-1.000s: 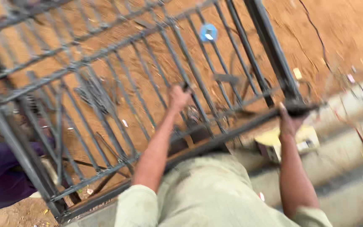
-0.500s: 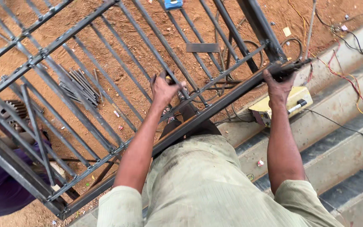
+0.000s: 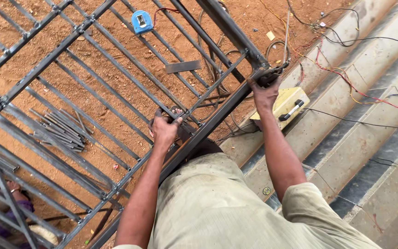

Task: The person measures and welds metal bars onto a gate frame using a tape measure and a welding torch. They repeatedly measure spacing, position the bars, and apply welds to secure them to the frame.

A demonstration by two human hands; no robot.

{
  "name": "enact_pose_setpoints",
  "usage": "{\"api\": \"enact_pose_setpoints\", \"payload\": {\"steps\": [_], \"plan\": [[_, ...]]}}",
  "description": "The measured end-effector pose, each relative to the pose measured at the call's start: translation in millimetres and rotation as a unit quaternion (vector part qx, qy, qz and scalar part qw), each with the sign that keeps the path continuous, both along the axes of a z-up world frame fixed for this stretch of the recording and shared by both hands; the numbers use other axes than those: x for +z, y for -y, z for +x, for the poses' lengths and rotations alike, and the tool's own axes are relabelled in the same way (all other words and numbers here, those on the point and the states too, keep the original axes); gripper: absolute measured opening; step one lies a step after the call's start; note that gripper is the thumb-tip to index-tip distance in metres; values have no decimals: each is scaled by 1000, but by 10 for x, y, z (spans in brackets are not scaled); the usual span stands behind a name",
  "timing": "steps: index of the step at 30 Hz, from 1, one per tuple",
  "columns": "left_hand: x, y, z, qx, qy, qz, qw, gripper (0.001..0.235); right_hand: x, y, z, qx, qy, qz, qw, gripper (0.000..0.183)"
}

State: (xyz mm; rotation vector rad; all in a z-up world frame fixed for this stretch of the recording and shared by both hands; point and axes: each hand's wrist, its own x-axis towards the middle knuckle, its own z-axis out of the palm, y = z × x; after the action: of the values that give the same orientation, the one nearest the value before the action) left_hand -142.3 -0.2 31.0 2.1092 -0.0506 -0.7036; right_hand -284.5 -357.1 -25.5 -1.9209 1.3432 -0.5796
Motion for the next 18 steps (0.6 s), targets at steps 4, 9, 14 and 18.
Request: {"api": "enact_pose_setpoints", "payload": {"steps": [4, 9, 14, 18], "plan": [[143, 11, -4, 24, -22, 24, 999, 81, -14, -55, 86, -59, -17, -67, 996, 105], [174, -42, -7, 22, -32, -8, 999, 74, -5, -79, 262, -167, -85, -75, 979, 99], [-96, -109, -28, 25, -36, -132, 990, 66, -227, 123, 235, -147, -101, -122, 976, 106], [-75, -119, -58, 34, -43, -134, 989, 66, -112, 23, 12, -67, -3, -53, 996, 84]]}}
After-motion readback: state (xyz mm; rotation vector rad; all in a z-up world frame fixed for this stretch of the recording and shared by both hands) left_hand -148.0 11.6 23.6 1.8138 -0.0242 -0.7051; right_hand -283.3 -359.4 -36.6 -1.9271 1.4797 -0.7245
